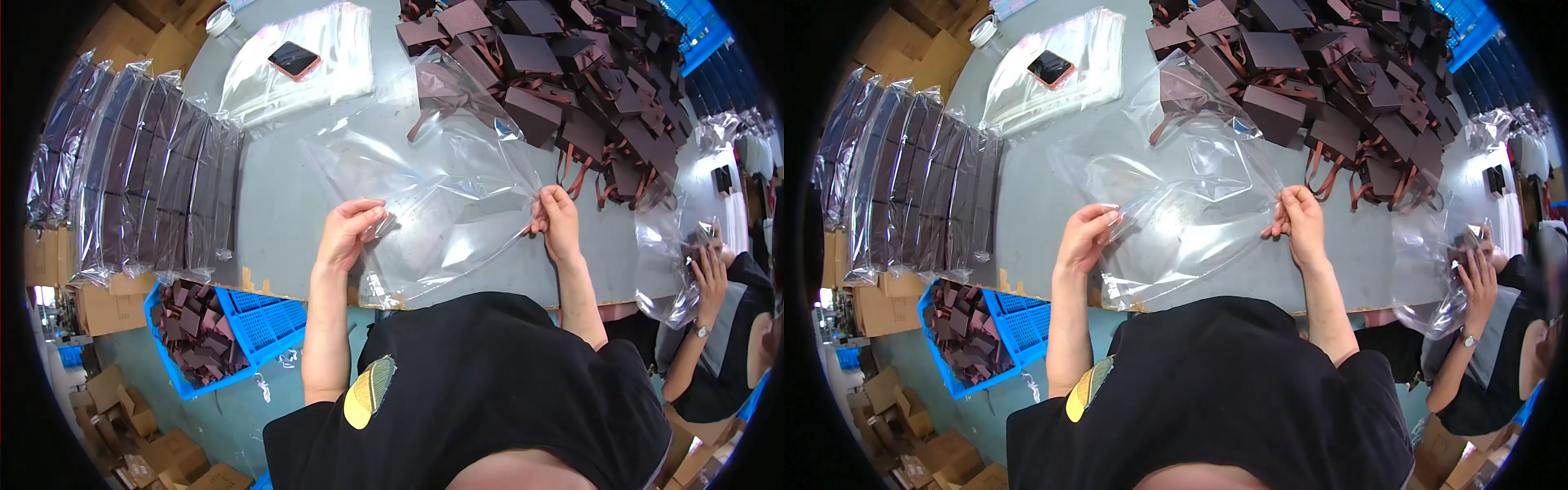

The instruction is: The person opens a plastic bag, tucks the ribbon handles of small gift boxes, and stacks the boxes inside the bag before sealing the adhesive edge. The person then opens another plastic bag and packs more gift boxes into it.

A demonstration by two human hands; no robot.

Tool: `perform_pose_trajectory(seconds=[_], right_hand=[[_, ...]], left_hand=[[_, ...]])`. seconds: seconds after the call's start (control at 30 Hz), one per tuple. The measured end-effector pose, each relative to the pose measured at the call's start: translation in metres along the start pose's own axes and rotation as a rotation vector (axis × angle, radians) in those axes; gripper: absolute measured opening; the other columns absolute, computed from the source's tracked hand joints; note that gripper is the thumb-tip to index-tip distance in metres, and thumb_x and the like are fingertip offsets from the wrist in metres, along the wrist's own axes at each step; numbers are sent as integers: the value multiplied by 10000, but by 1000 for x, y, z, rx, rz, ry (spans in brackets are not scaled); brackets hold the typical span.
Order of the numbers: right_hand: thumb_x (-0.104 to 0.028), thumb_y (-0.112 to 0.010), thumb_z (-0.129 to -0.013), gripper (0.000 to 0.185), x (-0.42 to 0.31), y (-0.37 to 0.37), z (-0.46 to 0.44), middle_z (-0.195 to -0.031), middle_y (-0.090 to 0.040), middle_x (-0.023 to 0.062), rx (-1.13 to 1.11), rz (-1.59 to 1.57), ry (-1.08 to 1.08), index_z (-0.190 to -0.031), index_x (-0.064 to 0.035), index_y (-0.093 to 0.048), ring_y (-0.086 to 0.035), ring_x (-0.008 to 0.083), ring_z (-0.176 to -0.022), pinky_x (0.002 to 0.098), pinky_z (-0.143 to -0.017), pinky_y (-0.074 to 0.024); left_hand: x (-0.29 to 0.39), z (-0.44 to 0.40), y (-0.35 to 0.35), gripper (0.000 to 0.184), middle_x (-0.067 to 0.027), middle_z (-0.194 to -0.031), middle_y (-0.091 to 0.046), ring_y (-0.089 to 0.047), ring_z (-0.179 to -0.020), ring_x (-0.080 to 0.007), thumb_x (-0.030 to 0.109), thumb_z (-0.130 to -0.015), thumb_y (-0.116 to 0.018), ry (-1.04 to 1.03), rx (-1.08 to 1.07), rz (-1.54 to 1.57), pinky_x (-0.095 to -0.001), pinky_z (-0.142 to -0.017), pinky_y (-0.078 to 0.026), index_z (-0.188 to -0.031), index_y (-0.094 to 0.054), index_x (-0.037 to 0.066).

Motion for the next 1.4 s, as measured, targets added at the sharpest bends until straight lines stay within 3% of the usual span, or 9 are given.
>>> perform_pose_trajectory(seconds=[0.13,0.27,0.4,0.7,0.8,0.9,1.0,1.2,1.4], right_hand=[[-165,-586,-997,311,-21,-19,12,-1132,-571,116,164,-111,75,-1251,-9,-498,-591,112,-678,307,-700,-578],[0,-701,-802,599,-58,-65,44,-1305,-523,69,191,697,580,-1356,-38,-475,-583,145,-931,252,-790,-485],[-322,-758,-796,619,-40,-204,67,-1370,-524,126,-390,875,782,-1353,-138,-561,-453,325,-1313,501,-1090,-347],[-342,-752,-785,506,41,-249,13,-1376,-536,59,-1030,1068,959,-1251,-175,-649,-409,264,-1385,610,-1166,-230],[-289,-775,-760,494,39,-256,-10,-1375,-540,49,-963,1128,913,-1233,-206,-659,-400,255,-1397,627,-1152,-250],[-267,-803,-712,553,45,-270,-14,-1384,-535,55,-1032,1132,869,-1238,-196,-650,-397,265,-1404,652,-1137,-260],[-273,-837,-656,649,49,-279,1,-1397,-530,72,-1221,1134,810,-1260,-151,-633,-406,281,-1398,644,-1141,-257],[-277,-841,-697,612,-30,-227,-21,-1361,-551,119,-880,797,736,-1247,-108,-633,-477,296,-1309,451,-1096,-379],[-186,-789,-737,569,-127,-106,-73,-1214,-589,91,188,1577,848,-1264,-85,-597,-529,299,-1165,423,-960,-421]], left_hand=[[13,13,10,162,-38,-758,-634,-460,-580,-72,56,-830,-769,-215,96,124,-221,-534,-346,-898,-626,19],[23,36,45,241,12,-691,-529,-506,-613,-79,67,-884,-736,-458,421,-4,-213,-558,-370,-823,-505,100],[16,64,13,195,-10,-731,-560,-568,-647,-103,70,-935,-681,-634,608,-92,-224,-588,-436,-869,-498,78],[-20,141,-24,274,-175,-1180,-648,-643,-1112,-263,114,-998,-562,-4,126,-225,-377,-932,-525,-1209,-610,-54],[8,182,-81,386,-152,-1256,-651,-646,-1120,-231,146,-934,-652,29,-630,-851,-357,-941,-506,-1286,-605,-2],[49,160,-72,415,-175,-1277,-642,-634,-1151,-315,163,-903,-686,-165,-374,-602,-381,-955,-496,-1283,-612,13],[58,116,-46,464,-196,-1422,-526,-470,-1336,-387,178,-887,-687,-551,133,-1275,-477,-1097,-361,-1322,-594,46],[5,71,24,514,-185,-1565,-354,-272,-1472,-387,180,-928,-641,-519,309,-1444,-545,-1201,-132,-1418,-518,82],[9,69,35,472,-188,-1573,-340,-243,-1486,-377,258,-992,-538,-433,322,-1354,-538,-1204,-105,-1434,-508,92]])
Point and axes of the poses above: each hand's wrist, its own z-axis away from the middle knuckle, its own y-axis out of the back of the hand, x = y × z, the point moved 8 cm from there along -z, towards the middle knuckle
